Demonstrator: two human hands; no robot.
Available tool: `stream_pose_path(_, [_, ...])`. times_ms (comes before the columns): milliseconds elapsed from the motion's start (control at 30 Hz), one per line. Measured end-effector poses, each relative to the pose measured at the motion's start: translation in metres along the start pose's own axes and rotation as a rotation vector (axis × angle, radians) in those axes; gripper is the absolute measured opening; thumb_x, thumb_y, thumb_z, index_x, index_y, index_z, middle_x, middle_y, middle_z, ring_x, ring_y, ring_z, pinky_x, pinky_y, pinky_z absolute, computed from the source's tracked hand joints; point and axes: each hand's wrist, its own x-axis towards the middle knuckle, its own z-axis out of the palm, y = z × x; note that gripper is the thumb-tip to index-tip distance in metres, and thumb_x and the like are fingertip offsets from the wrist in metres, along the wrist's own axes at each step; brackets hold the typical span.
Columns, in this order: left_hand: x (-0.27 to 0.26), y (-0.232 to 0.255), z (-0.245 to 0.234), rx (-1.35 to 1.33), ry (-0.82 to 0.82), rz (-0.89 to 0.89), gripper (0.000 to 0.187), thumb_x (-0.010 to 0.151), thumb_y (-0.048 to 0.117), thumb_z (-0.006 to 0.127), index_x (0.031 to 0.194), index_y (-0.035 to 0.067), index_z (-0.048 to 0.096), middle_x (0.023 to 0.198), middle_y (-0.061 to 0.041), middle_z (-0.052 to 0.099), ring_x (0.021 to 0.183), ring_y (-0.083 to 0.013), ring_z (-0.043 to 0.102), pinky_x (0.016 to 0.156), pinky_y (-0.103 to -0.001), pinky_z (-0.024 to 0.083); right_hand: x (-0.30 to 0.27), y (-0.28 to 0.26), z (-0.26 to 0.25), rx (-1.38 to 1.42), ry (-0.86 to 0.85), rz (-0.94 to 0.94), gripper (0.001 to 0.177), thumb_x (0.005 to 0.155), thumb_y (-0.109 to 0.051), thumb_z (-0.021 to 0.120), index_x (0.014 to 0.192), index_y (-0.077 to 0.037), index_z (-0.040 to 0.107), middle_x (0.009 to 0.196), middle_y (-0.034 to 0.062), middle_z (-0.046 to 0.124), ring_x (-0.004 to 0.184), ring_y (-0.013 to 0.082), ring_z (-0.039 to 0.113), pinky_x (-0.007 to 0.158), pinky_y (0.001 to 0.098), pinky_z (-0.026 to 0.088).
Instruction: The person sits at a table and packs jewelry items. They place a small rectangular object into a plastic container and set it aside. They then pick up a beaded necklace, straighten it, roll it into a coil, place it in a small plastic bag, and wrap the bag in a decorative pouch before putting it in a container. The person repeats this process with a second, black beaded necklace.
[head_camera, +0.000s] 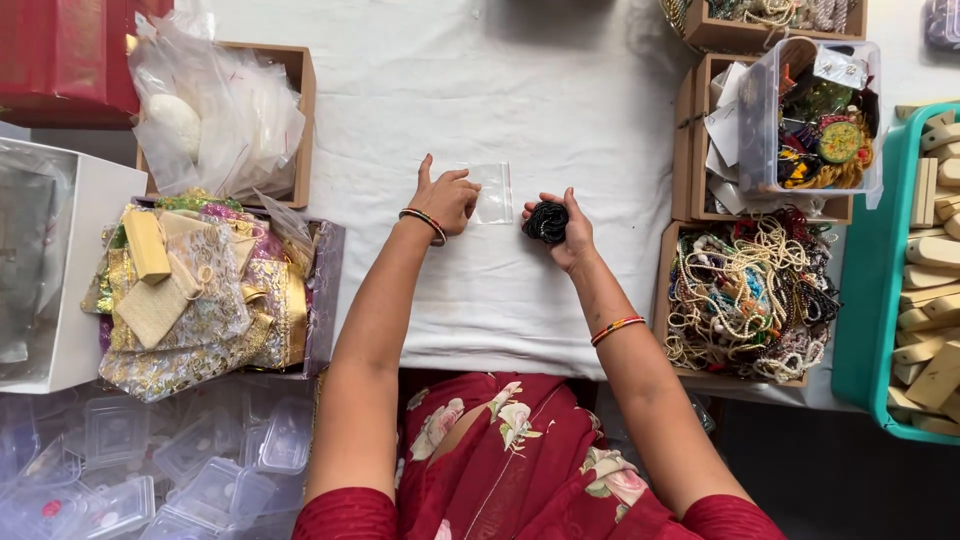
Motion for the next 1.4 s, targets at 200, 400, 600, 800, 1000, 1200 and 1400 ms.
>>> stream_pose_path(200, [-0.008,0.025,0.007,-0.134,0.002,-0.164,0.044,0.101,0.055,0.057,0.139,0.033,0.056,0.136,0.000,0.058,0.137,-0.0185,0.043,0.123,-0.069,-0.002,0.011,-0.005,0.001,0.096,0.088,-0.077,0.059,0.105,-0.052,0.044,0.130,0.001,0.054,0.112,0.0239,0.069,0.099,0.0313,0.071,0.091,0.0460,0.062])
stream_pose_path(400, [0.030,0.026,0.106,0.183,0.497,-0.022,0.041,0.092,0.027,0.063,0.131,0.037,0.063,0.132,-0.001,0.062,0.131,-0.0203,0.052,0.119,-0.066,0.008,0.004,-0.003,0.000,0.097,0.109,-0.089,0.059,0.106,-0.051,0.039,0.129,0.001,0.056,0.114,0.0234,0.069,0.099,0.0305,0.071,0.091,0.0454,0.063])
stream_pose_path(600, [0.009,0.040,0.104,0.029,0.573,0.184,0.031,0.091,0.015,0.069,0.122,0.009,0.069,0.126,-0.011,0.066,0.120,-0.0268,0.062,0.106,-0.043,0.045,-0.001,0.006,-0.006,0.177,0.115,-0.059,0.056,0.108,-0.048,0.039,0.126,0.002,0.058,0.113,0.0238,0.069,0.099,0.0319,0.071,0.091,0.0458,0.062])
stream_pose_path(800, [0.018,0.024,0.140,-0.154,0.651,0.121,0.025,0.097,0.009,0.069,0.121,0.007,0.070,0.110,-0.009,0.068,0.108,-0.0260,0.066,0.099,-0.039,0.055,-0.011,0.014,0.002,0.110,0.065,0.028,0.056,0.102,-0.050,0.048,0.118,0.002,0.062,0.103,0.0219,0.072,0.092,0.0301,0.072,0.084,0.0439,0.063])
stream_pose_path(1000, [0.008,0.031,0.127,-0.089,0.689,0.155,0.020,0.082,0.013,0.073,0.098,0.003,0.068,0.108,-0.013,0.066,0.100,-0.0284,0.066,0.087,-0.038,0.056,-0.011,0.024,0.009,-0.012,0.037,0.096,0.038,0.094,-0.036,0.070,0.107,0.000,0.065,0.093,0.0194,0.073,0.082,0.0278,0.073,0.077,0.0411,0.064])
stream_pose_path(1200, [0.004,0.038,0.123,-0.290,0.655,0.028,0.007,0.088,0.013,0.074,0.088,0.006,0.071,0.097,-0.008,0.068,0.090,-0.0263,0.068,0.082,-0.037,0.057,-0.022,0.025,0.023,-0.087,0.089,0.082,0.028,0.089,-0.021,0.077,0.104,0.001,0.068,0.090,0.0172,0.074,0.078,0.0249,0.073,0.071,0.0377,0.064])
stream_pose_path(1400, [-0.015,0.051,0.103,-0.505,0.556,-0.102,0.012,0.082,0.019,0.079,0.083,0.009,0.074,0.089,-0.006,0.071,0.082,-0.0262,0.070,0.073,-0.038,0.056,-0.006,0.046,0.008,-0.232,0.104,-0.008,0.028,0.084,-0.012,0.083,0.105,0.002,0.071,0.090,0.0106,0.075,0.076,0.0189,0.073,0.066,0.0349,0.062])
